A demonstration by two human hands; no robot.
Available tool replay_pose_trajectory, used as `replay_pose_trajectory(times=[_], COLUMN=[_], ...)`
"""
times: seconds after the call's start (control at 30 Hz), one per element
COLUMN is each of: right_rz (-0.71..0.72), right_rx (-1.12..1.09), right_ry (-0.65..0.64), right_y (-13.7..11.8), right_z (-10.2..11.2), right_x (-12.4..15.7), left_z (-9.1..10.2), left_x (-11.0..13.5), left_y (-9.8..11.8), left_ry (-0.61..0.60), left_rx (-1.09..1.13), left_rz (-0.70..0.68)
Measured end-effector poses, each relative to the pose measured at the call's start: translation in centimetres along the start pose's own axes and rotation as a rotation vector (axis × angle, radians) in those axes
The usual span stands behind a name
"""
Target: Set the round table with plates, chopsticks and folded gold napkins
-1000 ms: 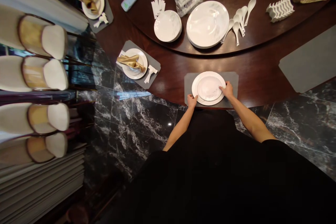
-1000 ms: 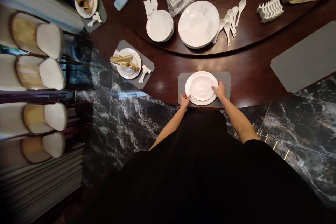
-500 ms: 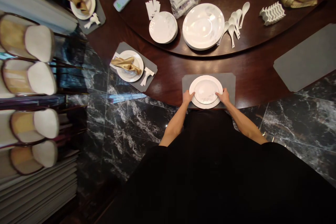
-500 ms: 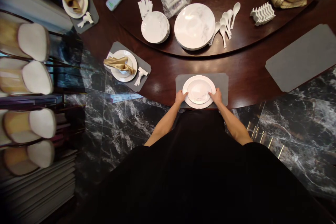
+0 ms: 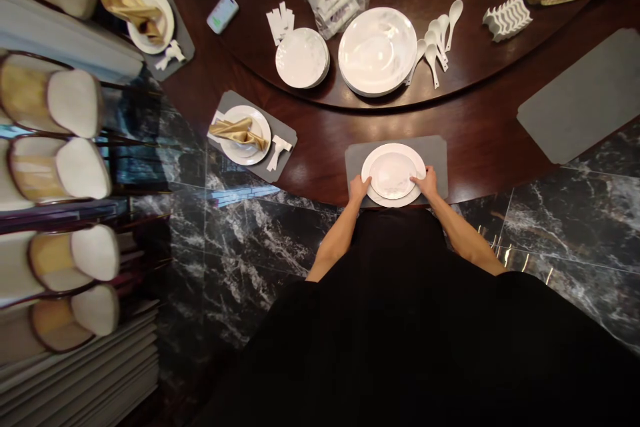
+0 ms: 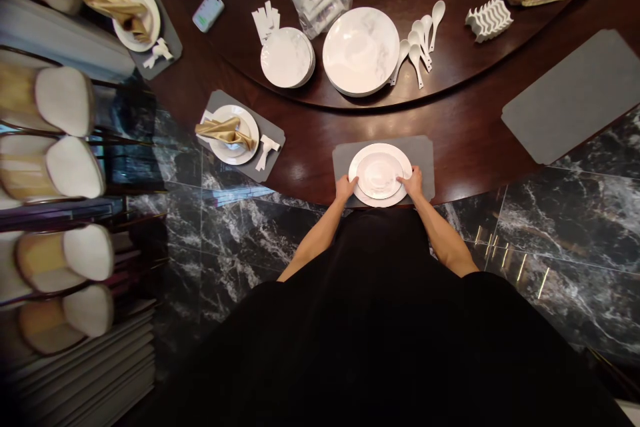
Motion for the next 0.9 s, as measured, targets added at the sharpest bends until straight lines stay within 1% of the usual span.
replay_pose_trajectory(times=[0.1,0.33,0.57,0.73,0.8,0.83,0.87,0.9], right_rz=[-0.009,-0.025,-0.044,-0.070,-0.082,-0.075,-0.052,-0.011], right_rx=[0.025,0.094,0.083,0.133,0.151,0.156,0.156,0.152], right_ry=[0.028,0.022,0.024,0.014,0.036,0.063,0.096,0.126], right_y=[-0.8,-2.7,-3.3,-3.6,-4.2,-4.9,-6.1,-7.8], right_z=[0.8,2.0,2.5,3.2,3.9,4.4,4.9,5.4], right_x=[0.4,1.5,2.3,2.6,2.7,2.5,2.2,1.7], left_z=[-0.2,-0.1,0.4,0.6,1.1,1.6,2.5,3.7], left_x=[-0.2,-0.5,-0.5,-0.2,-0.4,-0.7,-1.2,-1.9], left_y=[0.6,1.1,1.2,1.4,1.2,0.9,0.4,-0.1], left_ry=[0.007,0.009,-0.033,-0.069,-0.098,-0.109,-0.108,-0.093], left_rx=[0.023,0.057,0.097,0.141,0.162,0.176,0.193,0.212], left_rz=[-0.013,-0.045,-0.025,-0.007,-0.018,-0.027,-0.034,-0.039])
Point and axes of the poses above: each hand's wrist, its own x-axis away from the middle knuckle, its own z-axis out of the back of the hand, y = z × x, the point moved 3 cm from there along -x, towards the middle knuckle, and after that the axes turned 7 degrees about -z, right-handed, at the moved point
